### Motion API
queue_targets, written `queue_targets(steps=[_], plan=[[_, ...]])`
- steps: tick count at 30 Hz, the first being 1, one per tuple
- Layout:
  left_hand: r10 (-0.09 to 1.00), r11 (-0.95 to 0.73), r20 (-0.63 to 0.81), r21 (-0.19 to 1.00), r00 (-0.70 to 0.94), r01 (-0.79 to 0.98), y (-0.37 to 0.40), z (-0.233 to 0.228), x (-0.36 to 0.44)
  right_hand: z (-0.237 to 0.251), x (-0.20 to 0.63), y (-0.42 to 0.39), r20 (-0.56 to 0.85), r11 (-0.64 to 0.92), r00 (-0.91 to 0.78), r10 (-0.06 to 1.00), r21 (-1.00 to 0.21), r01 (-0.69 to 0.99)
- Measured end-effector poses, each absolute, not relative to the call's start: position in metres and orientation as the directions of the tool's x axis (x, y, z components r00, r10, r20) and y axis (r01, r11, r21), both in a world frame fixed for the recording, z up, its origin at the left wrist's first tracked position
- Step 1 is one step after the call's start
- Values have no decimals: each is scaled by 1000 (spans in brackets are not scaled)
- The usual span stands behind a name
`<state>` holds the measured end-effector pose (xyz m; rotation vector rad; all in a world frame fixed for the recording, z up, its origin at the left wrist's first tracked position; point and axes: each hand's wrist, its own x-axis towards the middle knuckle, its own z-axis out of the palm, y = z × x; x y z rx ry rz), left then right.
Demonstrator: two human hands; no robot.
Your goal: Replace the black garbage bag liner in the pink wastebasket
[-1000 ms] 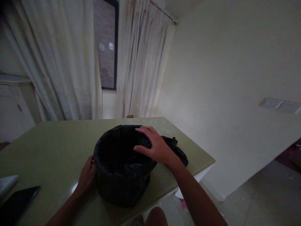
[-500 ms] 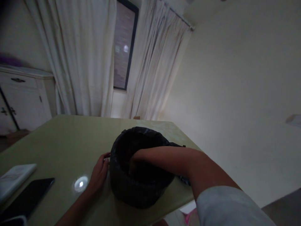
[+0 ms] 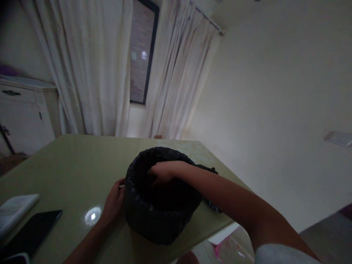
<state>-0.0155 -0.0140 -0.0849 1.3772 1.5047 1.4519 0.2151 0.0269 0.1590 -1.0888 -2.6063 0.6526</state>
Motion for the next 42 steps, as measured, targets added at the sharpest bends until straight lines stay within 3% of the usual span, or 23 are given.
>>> queue_targets(steps=[1,3,5,6,8,9,13,17,25,28,30,32,35,38,42], plan=[[946,-149,213,955,-244,255,-14,-86,-15,171,226,26,39,660,-737,674,-480,578],[953,-152,217,946,-210,287,-16,-88,-14,185,261,17,252,649,-628,737,-525,551],[956,-175,242,923,-164,342,-18,-87,-13,178,304,4,532,537,-183,827,-650,538],[957,-185,252,913,-146,364,-19,-87,-13,166,326,-3,594,488,67,802,-715,501],[958,-195,259,903,-121,382,-21,-84,-14,126,358,-18,556,375,451,698,-820,431],[958,-193,258,903,-124,382,-22,-83,-16,100,368,-26,508,315,503,700,-851,420],[943,-131,234,914,-235,384,-25,-75,-23,-3,365,-55,296,132,412,862,-915,382],[922,-107,232,922,-309,371,-29,-67,-24,-59,344,-70,277,125,301,913,-889,441],[850,-154,298,929,-434,336,-40,-55,-16,-66,348,-65,251,86,244,937,-840,535],[781,-213,342,932,-523,292,-45,-38,-14,-64,350,-68,239,93,274,932,-886,455],[740,-320,427,903,-520,286,-52,-18,-17,-57,355,-69,170,70,300,939,-946,317],[679,-486,601,799,-423,355,-65,6,-22,-38,364,-69,68,26,317,946,-990,135],[533,-701,842,497,-87,511,-88,42,-30,13,378,-66,31,29,322,946,-1000,10],[488,-768,840,284,237,574,-103,69,-29,76,383,-58,180,126,260,948,-969,212],[485,-802,792,235,371,549,-105,90,-17,138,375,-48,326,234,27,945,-731,641]])
